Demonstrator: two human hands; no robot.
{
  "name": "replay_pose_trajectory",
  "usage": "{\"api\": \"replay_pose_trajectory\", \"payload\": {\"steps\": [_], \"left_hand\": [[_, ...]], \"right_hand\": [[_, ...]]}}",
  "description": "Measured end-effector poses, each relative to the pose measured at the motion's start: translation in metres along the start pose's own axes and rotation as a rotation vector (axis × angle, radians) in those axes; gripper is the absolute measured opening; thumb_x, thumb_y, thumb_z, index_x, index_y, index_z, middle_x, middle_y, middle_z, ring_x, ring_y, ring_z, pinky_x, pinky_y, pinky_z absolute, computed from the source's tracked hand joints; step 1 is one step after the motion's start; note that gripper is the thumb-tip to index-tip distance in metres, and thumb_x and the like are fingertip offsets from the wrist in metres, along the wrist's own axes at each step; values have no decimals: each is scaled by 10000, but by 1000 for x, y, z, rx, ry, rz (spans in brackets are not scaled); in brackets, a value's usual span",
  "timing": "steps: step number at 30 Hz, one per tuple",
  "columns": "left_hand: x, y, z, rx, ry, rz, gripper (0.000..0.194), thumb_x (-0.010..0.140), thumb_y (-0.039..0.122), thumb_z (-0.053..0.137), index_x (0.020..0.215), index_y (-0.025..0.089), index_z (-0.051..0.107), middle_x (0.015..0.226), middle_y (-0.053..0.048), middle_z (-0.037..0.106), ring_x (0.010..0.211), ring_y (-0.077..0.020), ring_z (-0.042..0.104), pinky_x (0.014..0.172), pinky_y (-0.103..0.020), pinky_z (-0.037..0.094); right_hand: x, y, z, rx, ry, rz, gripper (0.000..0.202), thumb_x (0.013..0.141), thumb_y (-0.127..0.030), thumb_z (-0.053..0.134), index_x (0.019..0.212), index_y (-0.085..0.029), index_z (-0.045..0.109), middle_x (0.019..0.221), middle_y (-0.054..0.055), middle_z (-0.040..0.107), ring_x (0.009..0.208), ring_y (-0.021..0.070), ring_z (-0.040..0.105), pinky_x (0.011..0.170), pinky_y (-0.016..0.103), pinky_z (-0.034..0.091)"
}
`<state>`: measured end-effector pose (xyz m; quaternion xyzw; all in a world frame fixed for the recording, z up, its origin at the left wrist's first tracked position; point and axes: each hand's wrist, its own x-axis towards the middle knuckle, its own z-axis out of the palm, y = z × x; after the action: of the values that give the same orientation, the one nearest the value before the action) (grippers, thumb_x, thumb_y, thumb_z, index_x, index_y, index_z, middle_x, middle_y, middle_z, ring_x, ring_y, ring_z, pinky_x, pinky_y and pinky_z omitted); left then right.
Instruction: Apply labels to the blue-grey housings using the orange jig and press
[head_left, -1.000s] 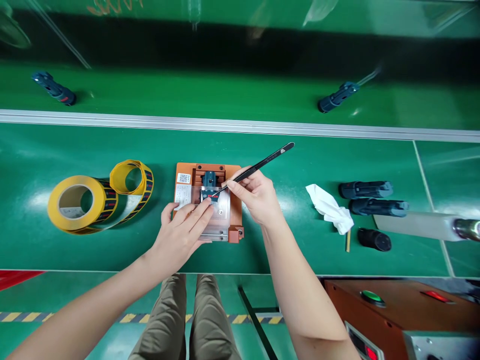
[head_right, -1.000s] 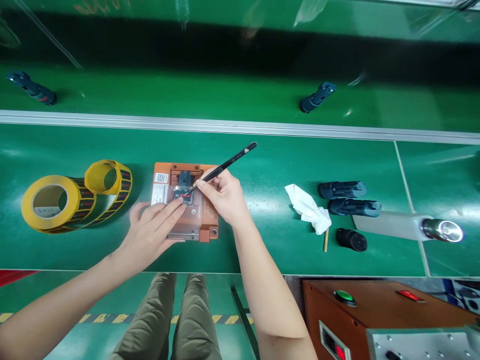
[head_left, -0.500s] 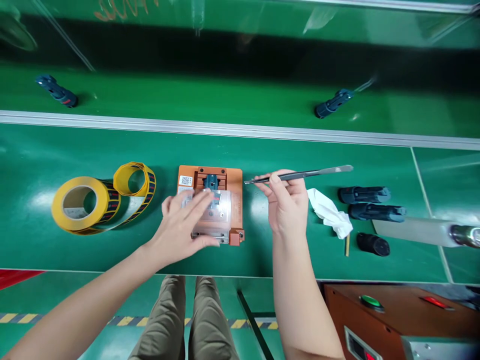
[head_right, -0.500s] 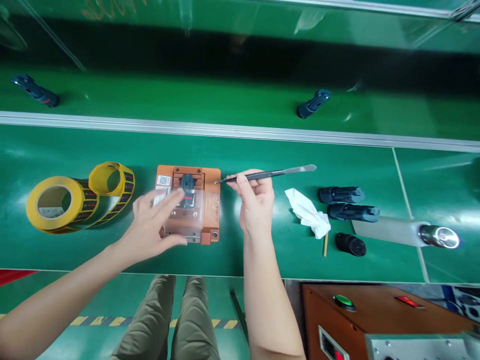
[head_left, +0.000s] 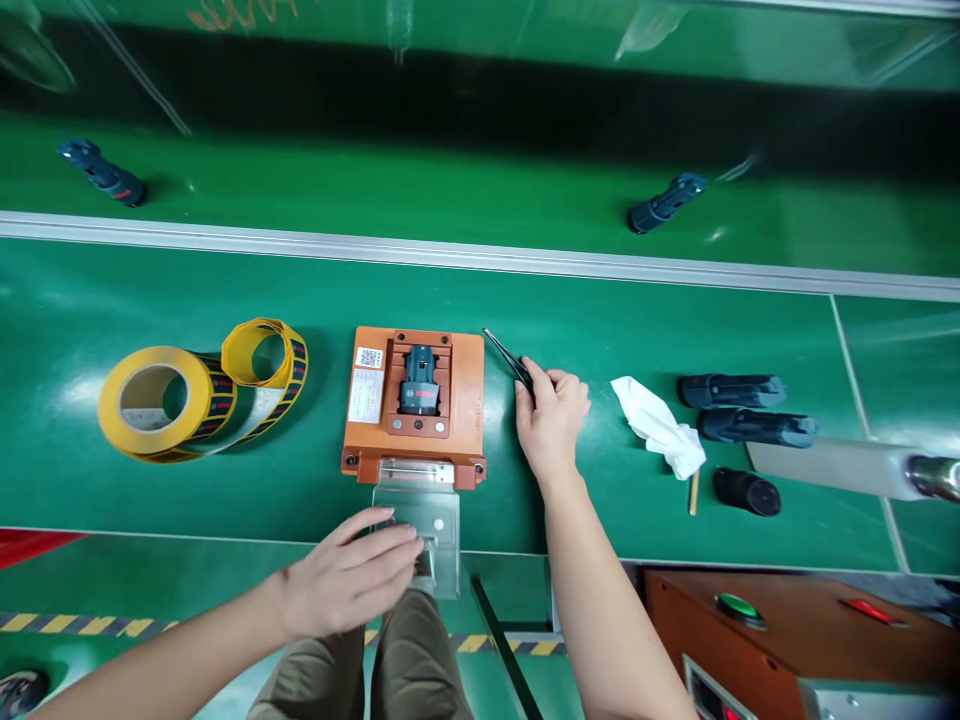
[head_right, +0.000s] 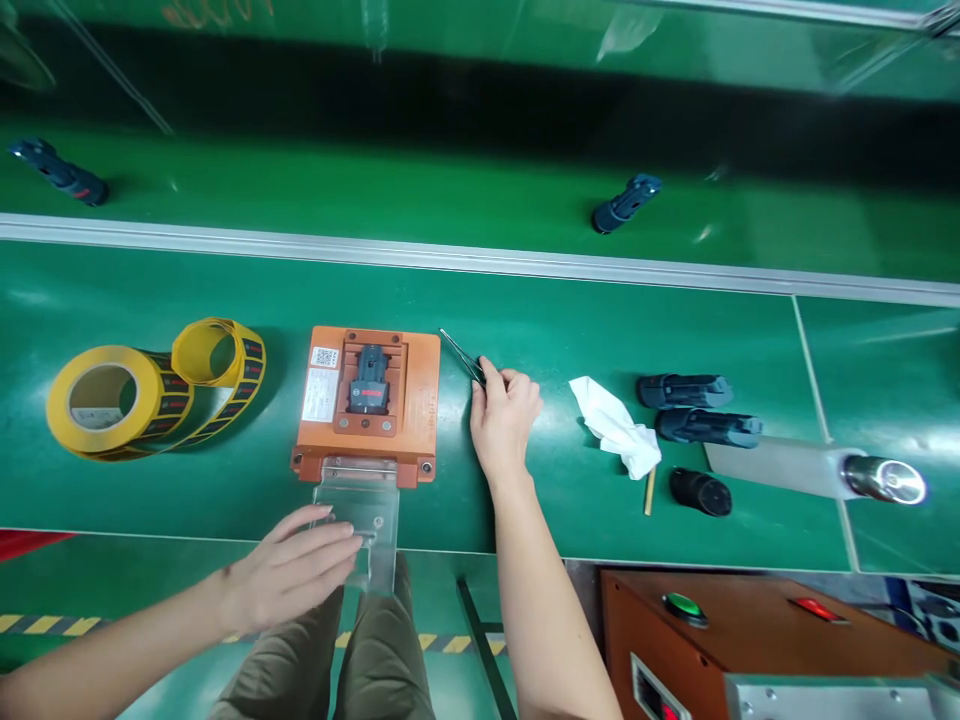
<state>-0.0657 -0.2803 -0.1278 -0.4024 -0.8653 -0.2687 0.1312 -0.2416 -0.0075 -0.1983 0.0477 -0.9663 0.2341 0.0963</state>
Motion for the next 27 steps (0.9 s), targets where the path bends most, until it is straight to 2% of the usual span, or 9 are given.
{"api": "replay_pose_trajectory", "payload": {"steps": [2, 3, 6, 8, 10, 14, 17, 22, 27], "left_hand": [[-14, -2, 10, 9, -39, -58, 247, 879, 203, 685, 1125, 187, 708, 1226, -66, 722, 1307, -213, 543, 1256, -470, 267], [-19, -5, 15, 19, -16, -101, 339, 870, 267, 707, 1204, 210, 681, 1285, -73, 695, 1368, -235, 488, 1266, -502, 226], [-23, -18, 27, 65, 158, -321, 654, 857, 374, 706, 1458, 243, 484, 1506, -119, 514, 1481, -313, 329, 1247, -596, 196], [-19, -28, 32, 57, 215, -475, 793, 883, 382, 654, 1565, 201, 292, 1601, -159, 367, 1503, -348, 279, 1231, -620, 199], [-13, -38, 35, -1, 201, -549, 832, 902, 376, 610, 1589, 160, 194, 1606, -194, 336, 1502, -364, 276, 1220, -634, 193], [-8, -46, 38, -101, 166, -550, 774, 909, 353, 597, 1569, 175, 233, 1545, -197, 422, 1489, -346, 305, 1224, -636, 155], [-8, -46, 37, -141, 164, -544, 739, 912, 332, 597, 1553, 195, 255, 1539, -193, 427, 1487, -338, 310, 1222, -638, 155], [-7, -46, 36, -161, 175, -543, 730, 918, 325, 591, 1547, 197, 243, 1542, -216, 416, 1486, -361, 302, 1188, -670, 221], [-8, -46, 37, -164, 168, -547, 730, 915, 333, 593, 1542, 203, 241, 1546, -224, 407, 1489, -368, 294, 1174, -684, 240]], "right_hand": [[0, -14, -9, 36, -11, -66, 502, 976, -412, 466, 1458, -275, 496, 1202, 146, 473, 1134, 327, 453, 970, 568, 393], [-1, -22, -15, 83, -51, -150, 509, 984, -433, 456, 1479, -314, 468, 1263, 139, 442, 1195, 334, 426, 1007, 578, 367], [-4, -48, -27, 254, -276, -437, 439, 1014, -469, 381, 1432, -429, 511, 1356, 86, 382, 1287, 322, 367, 1091, 571, 310], [-4, -58, -28, 325, -394, -506, 414, 1019, -483, 357, 1377, -458, 564, 1359, 64, 378, 1274, 308, 358, 1108, 566, 306], [-2, -61, -23, 363, -447, -507, 404, 1018, -485, 363, 1344, -454, 598, 1356, 60, 381, 1257, 302, 348, 1112, 564, 314], [8, -58, -10, 407, -458, -520, 388, 1012, -488, 377, 1306, -458, 629, 1346, 60, 386, 1257, 299, 334, 1123, 564, 306], [16, -59, -4, 423, -436, -506, 408, 1011, -513, 348, 1281, -460, 649, 1334, 63, 387, 1251, 298, 340, 1121, 566, 302], [16, -66, -7, 453, -500, -508, 422, 1012, -534, 332, 1277, -458, 652, 1307, 62, 405, 1255, 291, 348, 1121, 563, 306], [19, -75, -8, 434, -533, -467, 357, 1017, -453, 401, 1201, -439, 707, 1326, 56, 411, 1281, 281, 350, 1120, 529, 319]]}}
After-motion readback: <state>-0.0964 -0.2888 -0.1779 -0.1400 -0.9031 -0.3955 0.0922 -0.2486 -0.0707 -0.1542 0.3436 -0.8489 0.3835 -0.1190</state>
